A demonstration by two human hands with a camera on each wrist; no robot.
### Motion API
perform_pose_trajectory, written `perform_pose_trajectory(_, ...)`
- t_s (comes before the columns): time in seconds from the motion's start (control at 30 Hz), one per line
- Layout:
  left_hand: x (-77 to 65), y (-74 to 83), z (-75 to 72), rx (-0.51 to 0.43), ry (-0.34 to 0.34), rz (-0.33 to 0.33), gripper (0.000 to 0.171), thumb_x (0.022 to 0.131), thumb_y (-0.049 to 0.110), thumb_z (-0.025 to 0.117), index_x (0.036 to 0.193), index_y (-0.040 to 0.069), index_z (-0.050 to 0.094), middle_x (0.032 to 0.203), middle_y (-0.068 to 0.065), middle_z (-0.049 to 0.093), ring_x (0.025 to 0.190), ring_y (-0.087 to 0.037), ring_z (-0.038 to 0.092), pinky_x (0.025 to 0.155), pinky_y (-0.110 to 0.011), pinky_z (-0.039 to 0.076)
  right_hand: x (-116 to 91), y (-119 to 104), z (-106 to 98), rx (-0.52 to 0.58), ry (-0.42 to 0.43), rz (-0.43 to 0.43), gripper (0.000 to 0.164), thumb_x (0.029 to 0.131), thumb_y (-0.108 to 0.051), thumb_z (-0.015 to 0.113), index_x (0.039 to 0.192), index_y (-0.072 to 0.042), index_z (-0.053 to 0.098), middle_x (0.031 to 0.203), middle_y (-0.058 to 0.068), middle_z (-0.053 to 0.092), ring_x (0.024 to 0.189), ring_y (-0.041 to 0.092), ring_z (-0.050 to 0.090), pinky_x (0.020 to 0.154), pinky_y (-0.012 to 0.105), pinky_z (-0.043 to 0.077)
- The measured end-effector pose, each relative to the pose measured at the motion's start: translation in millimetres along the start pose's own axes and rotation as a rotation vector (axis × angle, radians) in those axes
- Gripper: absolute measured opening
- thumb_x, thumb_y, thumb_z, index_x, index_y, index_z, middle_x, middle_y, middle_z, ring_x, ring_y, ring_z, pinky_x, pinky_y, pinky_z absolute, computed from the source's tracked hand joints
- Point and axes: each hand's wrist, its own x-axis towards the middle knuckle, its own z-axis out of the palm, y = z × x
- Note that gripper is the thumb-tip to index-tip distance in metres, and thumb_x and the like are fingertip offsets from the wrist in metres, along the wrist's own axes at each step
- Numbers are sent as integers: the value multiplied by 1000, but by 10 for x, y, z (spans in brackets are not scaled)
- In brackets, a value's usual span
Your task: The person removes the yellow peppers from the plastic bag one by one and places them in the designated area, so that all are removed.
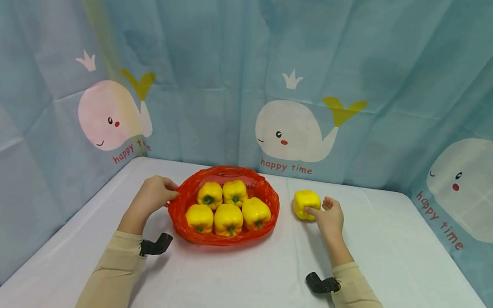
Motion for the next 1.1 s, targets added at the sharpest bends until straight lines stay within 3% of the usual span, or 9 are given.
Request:
perform_pose_trajectory(0.5,37,8,2,-5,-11,-12,32,95,15,63,119,-6,66,112,-25,68,87,-26,68,83,-41,62,-4,-104,-40,-19,3,-40,76,88,-17,74,148,6,34,157,22,37,146,37,34,121,46,33)
perform_pose_trajectory(0.77,10,-6,14,2,-15,2,30,94,14,63,117,-7,67,110,-24,69,86,-26,67,82,-40,62,-96,-169,-70,-16,34,-119,72,89,-19,72,148,3,37,156,21,38,146,37,35,122,48,31)
perform_pose_trajectory(1.1,25,2,1,27,-3,8,31,95,15,62,117,-5,67,111,-24,69,86,-26,67,82,-40,62,-211,-295,-33,50,-13,-144,68,89,-17,73,146,2,41,153,20,42,145,33,38,122,43,31)
